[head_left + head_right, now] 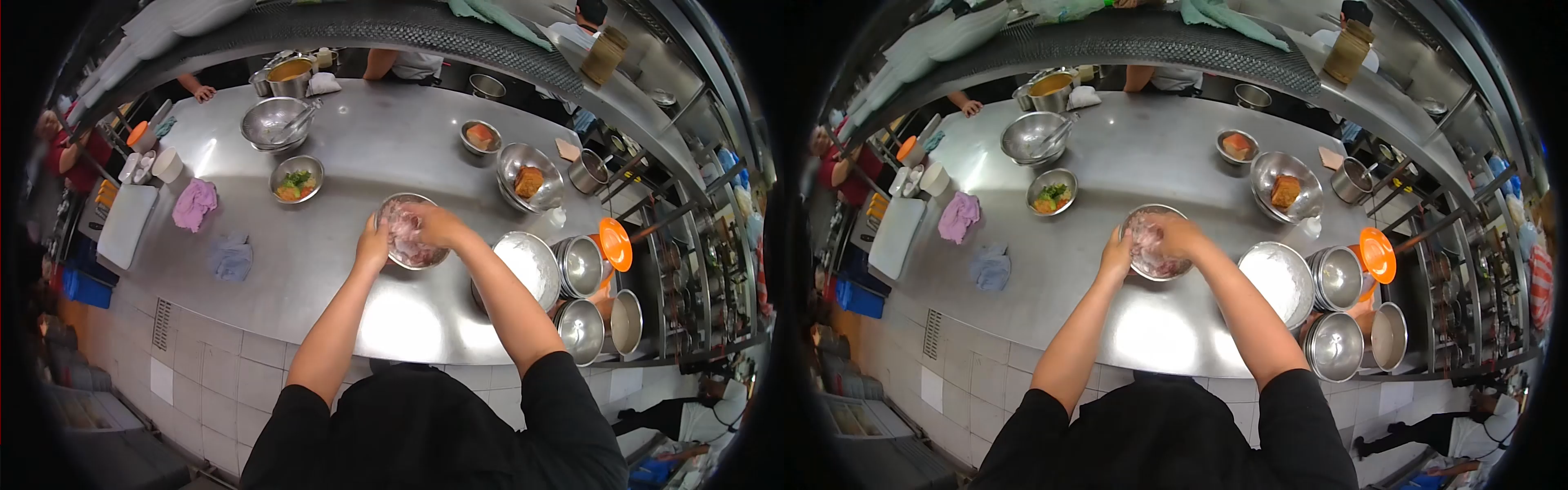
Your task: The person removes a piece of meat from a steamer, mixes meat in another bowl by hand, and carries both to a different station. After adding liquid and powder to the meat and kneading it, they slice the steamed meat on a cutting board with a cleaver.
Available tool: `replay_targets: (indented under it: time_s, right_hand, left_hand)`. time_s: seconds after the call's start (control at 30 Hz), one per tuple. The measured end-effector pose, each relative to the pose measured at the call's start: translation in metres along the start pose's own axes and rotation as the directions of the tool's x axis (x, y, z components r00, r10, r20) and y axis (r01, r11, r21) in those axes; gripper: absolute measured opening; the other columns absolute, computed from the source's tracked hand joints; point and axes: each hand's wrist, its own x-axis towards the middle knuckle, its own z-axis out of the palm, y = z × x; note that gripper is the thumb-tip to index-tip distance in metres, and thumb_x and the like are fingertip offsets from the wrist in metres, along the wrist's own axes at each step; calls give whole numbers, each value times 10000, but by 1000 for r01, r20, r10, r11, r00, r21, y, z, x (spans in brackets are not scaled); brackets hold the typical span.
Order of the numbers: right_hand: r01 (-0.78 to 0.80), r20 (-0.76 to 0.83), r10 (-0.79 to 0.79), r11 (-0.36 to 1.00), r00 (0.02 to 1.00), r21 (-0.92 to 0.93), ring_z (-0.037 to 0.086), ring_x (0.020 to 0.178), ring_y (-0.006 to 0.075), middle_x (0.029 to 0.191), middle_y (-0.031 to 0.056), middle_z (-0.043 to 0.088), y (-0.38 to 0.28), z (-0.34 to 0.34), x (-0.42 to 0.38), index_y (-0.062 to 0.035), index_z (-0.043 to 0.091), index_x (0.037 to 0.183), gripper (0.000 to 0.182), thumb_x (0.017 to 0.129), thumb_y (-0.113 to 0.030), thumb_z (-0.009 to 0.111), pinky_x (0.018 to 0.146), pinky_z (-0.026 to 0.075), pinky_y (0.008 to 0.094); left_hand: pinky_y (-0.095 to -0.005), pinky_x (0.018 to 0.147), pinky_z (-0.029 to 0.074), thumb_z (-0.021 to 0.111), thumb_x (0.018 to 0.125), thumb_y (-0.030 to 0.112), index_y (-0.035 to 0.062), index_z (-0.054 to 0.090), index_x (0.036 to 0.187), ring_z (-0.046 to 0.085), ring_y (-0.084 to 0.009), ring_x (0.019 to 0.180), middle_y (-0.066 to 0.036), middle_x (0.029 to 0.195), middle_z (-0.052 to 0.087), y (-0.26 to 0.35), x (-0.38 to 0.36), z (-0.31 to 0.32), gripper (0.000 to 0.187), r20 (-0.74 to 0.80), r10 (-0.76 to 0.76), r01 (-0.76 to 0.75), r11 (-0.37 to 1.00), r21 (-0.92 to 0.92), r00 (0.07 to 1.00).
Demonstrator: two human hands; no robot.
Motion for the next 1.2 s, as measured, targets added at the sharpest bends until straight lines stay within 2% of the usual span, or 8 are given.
replay_targets:
  time_s: [0.13, 0.3, 0.43, 0.5, 0.63, 0.9, 0.97, 1.2]
  right_hand:
    - [-35, -29, 45, 957, 999, 289, 588, 1195, 317, 1368, 187, 545, 13, 44, 3, -125, 501, 1416, 848, 659, -305, 837, 1004, 474, 400]
    - [-189, 119, 149, 670, 982, 718, 573, 1219, 310, 1377, 185, 551, 21, 98, 27, -83, 539, 1356, 647, 743, -156, 733, 1015, 461, 397]
    - [-242, -165, 301, 921, 939, 305, 532, 1263, 332, 1396, 194, 524, -13, 36, 1, -107, 559, 1338, 602, 752, -114, 696, 1039, 442, 403]
    - [-84, -58, 86, 996, 995, 25, 513, 1269, 349, 1387, 196, 512, -15, 24, 7, -131, 543, 1358, 649, 733, -138, 717, 1052, 429, 414]
    - [-65, -129, 62, 998, 990, -23, 493, 1289, 390, 1355, 248, 510, -30, 24, -3, -148, 474, 1417, 653, 804, -229, 685, 1059, 431, 442]
    - [-330, 156, 331, 944, 931, -34, 562, 1218, 378, 1415, 223, 475, -59, 31, 47, -193, 474, 1425, 635, 832, -293, 678, 1007, 466, 453]
    - [-298, -366, 290, 954, 885, 35, 548, 1231, 381, 1409, 220, 484, -61, 15, 39, -190, 482, 1422, 601, 851, -241, 660, 1003, 471, 445]
    - [-280, -613, 420, 907, 669, 316, 533, 1251, 349, 1403, 185, 503, -13, 1, -54, -154, 513, 1387, 563, 847, -112, 664, 1016, 465, 424]
  left_hand:
    - [-401, 932, 504, 447, 1024, 314, 45, 465, 1409, 615, -348, 1152, -227, 1260, 616, 13, -25, 8, 470, -4, -23, 22, 990, -140, 1000]
    - [-361, 973, 464, 446, 1038, 313, 2, 489, 1376, 604, -243, 1115, -173, 1236, 619, -24, -18, 12, 461, -42, 196, -189, 972, 139, 980]
    - [-417, 944, 487, 441, 1022, 334, 22, 488, 1363, 637, -363, 1096, -233, 1283, 601, 0, -15, 4, 465, -23, -14, 17, 984, 178, 1000]
    - [-418, 925, 493, 434, 1026, 337, 11, 497, 1345, 640, -366, 1083, -232, 1246, 614, 30, -20, -7, 460, 5, -253, 252, 964, -87, 967]
    - [-384, 928, 488, 428, 1038, 336, 18, 510, 1341, 627, -282, 1106, -184, 1201, 635, -18, 14, -31, 447, 51, 35, -27, 987, -157, 998]
    - [-374, 848, 543, 425, 1039, 357, -7, 528, 1293, 653, -280, 1037, -177, 1165, 643, -48, 70, -19, 456, 196, -6, 53, 969, -239, 981]
    - [-371, 557, 602, 387, 1052, 369, 66, 507, 1296, 697, -239, 865, -133, 1126, 639, -25, 92, -6, 407, 215, -162, 195, 970, -144, 963]
    - [-411, 612, 606, 456, 956, 603, 99, 447, 1343, 646, -269, 836, -155, 1190, 578, -49, 216, 66, 636, 291, -147, 214, 953, -214, 945]
